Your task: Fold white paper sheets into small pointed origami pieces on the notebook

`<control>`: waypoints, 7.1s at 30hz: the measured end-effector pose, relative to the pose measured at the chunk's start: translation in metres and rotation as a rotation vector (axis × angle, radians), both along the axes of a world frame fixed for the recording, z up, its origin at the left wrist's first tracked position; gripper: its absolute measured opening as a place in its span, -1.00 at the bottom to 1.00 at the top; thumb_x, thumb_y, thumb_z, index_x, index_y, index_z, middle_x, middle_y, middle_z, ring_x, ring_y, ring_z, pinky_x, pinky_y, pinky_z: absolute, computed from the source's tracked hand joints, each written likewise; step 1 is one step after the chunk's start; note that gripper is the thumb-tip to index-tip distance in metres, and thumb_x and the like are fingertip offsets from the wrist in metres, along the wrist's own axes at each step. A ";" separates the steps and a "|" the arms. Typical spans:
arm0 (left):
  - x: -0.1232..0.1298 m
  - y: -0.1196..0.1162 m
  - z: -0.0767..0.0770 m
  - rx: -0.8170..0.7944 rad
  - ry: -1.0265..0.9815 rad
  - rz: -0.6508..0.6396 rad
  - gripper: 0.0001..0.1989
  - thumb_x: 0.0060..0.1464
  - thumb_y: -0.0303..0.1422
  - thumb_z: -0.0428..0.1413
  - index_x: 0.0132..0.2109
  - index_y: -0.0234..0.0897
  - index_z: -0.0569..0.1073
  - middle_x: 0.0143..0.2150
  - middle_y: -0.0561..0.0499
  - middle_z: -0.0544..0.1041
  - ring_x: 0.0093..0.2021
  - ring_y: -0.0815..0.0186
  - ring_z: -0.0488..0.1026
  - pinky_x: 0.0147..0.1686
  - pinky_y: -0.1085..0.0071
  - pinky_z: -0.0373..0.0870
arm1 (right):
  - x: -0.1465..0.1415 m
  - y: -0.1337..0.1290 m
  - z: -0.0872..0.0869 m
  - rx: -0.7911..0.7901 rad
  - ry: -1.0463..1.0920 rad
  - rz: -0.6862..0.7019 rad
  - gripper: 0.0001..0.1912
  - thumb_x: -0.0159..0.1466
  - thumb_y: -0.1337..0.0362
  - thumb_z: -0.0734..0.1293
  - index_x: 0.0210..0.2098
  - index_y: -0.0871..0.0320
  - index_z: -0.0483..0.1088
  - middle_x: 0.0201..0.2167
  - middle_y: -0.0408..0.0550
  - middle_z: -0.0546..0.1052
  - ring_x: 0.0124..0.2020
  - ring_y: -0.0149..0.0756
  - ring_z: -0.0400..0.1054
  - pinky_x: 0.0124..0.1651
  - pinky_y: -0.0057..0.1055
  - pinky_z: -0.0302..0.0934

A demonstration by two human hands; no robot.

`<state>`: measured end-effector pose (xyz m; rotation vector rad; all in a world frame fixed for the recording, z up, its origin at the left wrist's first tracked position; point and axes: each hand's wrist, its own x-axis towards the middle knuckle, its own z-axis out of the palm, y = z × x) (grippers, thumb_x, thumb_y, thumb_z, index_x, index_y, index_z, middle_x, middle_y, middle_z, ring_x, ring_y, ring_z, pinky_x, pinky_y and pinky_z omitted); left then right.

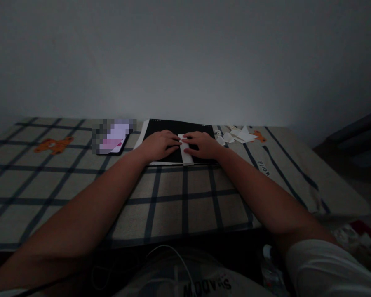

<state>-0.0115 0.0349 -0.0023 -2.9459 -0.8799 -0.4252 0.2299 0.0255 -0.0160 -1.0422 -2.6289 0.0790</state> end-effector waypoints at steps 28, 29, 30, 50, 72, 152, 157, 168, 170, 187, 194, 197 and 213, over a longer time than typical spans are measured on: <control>0.003 -0.003 0.002 0.031 0.108 0.067 -0.62 0.33 -0.24 -0.05 0.13 -0.24 0.52 0.15 -0.06 0.54 0.19 0.18 0.41 0.19 0.21 0.32 | -0.001 0.004 -0.003 0.021 -0.026 -0.041 -0.50 0.37 0.06 0.24 0.22 0.13 0.37 0.27 0.14 0.37 0.26 -0.01 0.24 0.17 -0.04 0.14; 0.003 -0.003 0.002 0.033 0.115 0.070 -0.62 0.33 -0.24 -0.05 0.13 -0.24 0.52 0.15 -0.06 0.54 0.18 0.18 0.41 0.18 0.22 0.32 | -0.001 0.004 -0.003 0.022 -0.029 -0.040 -0.49 0.37 0.06 0.24 0.22 0.14 0.37 0.27 0.14 0.37 0.26 0.00 0.24 0.17 -0.04 0.14; 0.003 -0.004 0.002 0.035 0.121 0.073 -0.62 0.33 -0.25 -0.05 0.14 -0.25 0.52 0.15 -0.05 0.54 0.18 0.19 0.41 0.18 0.23 0.32 | -0.001 0.004 -0.003 0.022 -0.031 -0.040 -0.49 0.37 0.06 0.23 0.22 0.15 0.37 0.27 0.15 0.37 0.26 0.00 0.24 0.17 -0.03 0.14; 0.005 -0.004 0.003 0.027 0.186 0.108 -0.58 0.36 -0.23 -0.12 0.21 -0.19 0.45 0.22 0.00 0.49 0.19 0.21 0.36 0.14 0.26 0.30 | 0.003 0.011 -0.008 0.055 -0.009 0.026 -0.46 0.35 0.07 0.26 0.21 0.24 0.39 0.20 0.17 0.44 0.19 -0.05 0.33 0.25 -0.09 0.16; 0.006 -0.006 0.003 0.017 0.186 0.147 -0.57 0.35 -0.21 -0.12 0.24 -0.15 0.41 0.27 -0.01 0.43 0.19 0.19 0.35 0.12 0.25 0.29 | 0.003 0.010 -0.007 0.013 0.051 0.045 -0.48 0.35 0.09 0.27 0.21 0.22 0.39 0.23 0.18 0.41 0.28 -0.07 0.26 0.30 -0.05 0.13; -0.006 -0.001 0.005 -0.054 -0.022 -0.091 -0.68 0.16 -0.31 0.07 -0.01 -0.14 0.63 0.00 -0.08 0.56 0.03 0.15 0.43 0.09 0.16 0.35 | -0.007 -0.001 0.000 0.008 -0.061 -0.026 -0.48 0.36 0.11 0.24 0.19 0.31 0.38 0.26 0.31 0.33 0.25 0.04 0.25 0.23 -0.04 0.17; -0.006 0.000 0.003 -0.052 -0.054 -0.090 -0.68 0.14 -0.34 0.06 -0.03 -0.14 0.63 0.04 -0.06 0.58 0.05 0.14 0.45 0.10 0.13 0.36 | -0.006 0.001 -0.001 0.020 -0.069 -0.016 -0.47 0.36 0.10 0.23 0.19 0.33 0.38 0.25 0.31 0.34 0.24 0.05 0.25 0.22 -0.06 0.17; -0.004 0.000 0.002 -0.074 -0.083 -0.084 -0.66 0.09 -0.38 0.05 -0.04 -0.15 0.62 0.04 -0.02 0.61 0.07 0.14 0.46 0.10 0.13 0.39 | -0.008 -0.002 0.004 0.011 -0.090 -0.032 -0.47 0.36 0.11 0.24 0.20 0.31 0.36 0.27 0.31 0.32 0.25 0.04 0.24 0.21 -0.06 0.18; -0.003 0.000 0.003 -0.085 -0.074 -0.085 -0.66 0.09 -0.39 0.05 -0.04 -0.18 0.62 0.04 -0.02 0.61 0.06 0.15 0.46 0.10 0.14 0.39 | -0.008 -0.003 0.004 0.016 -0.105 -0.037 -0.47 0.36 0.11 0.24 0.20 0.32 0.36 0.28 0.32 0.31 0.26 0.04 0.24 0.21 -0.07 0.17; 0.001 -0.002 -0.002 -0.044 -0.093 -0.027 -0.63 0.22 -0.27 0.04 0.09 -0.26 0.56 0.14 -0.17 0.52 0.13 0.11 0.42 0.15 0.11 0.35 | -0.009 -0.002 0.001 0.022 -0.109 -0.067 -0.44 0.37 0.10 0.23 0.27 0.27 0.30 0.31 0.26 0.29 0.29 0.03 0.19 0.24 -0.04 0.11; 0.002 -0.003 -0.001 -0.066 -0.014 0.020 -0.65 0.30 -0.19 -0.01 0.06 -0.12 0.57 0.19 -0.03 0.50 0.19 0.14 0.38 0.19 0.09 0.29 | -0.006 0.004 -0.004 -0.017 -0.034 -0.067 -0.40 0.38 0.01 0.21 0.30 0.21 0.27 0.30 0.20 0.32 0.30 0.00 0.20 0.26 -0.04 0.10; 0.004 -0.004 0.000 -0.076 0.006 0.064 -0.65 0.29 -0.17 -0.01 0.05 -0.12 0.58 0.18 -0.04 0.51 0.19 0.15 0.38 0.16 0.11 0.31 | -0.004 0.006 -0.004 -0.050 0.005 -0.059 -0.37 0.39 -0.03 0.18 0.31 0.22 0.25 0.30 0.18 0.33 0.32 -0.03 0.19 0.29 -0.06 0.08; 0.011 -0.016 0.006 -0.089 0.042 0.166 -0.58 0.19 -0.03 0.07 0.06 -0.13 0.54 0.20 -0.05 0.47 0.20 0.10 0.36 0.08 0.16 0.29 | 0.001 0.001 0.003 -0.064 -0.070 0.011 -0.19 0.29 -0.19 0.25 0.37 0.14 0.17 0.36 0.21 0.22 0.36 0.03 0.13 0.31 0.01 0.07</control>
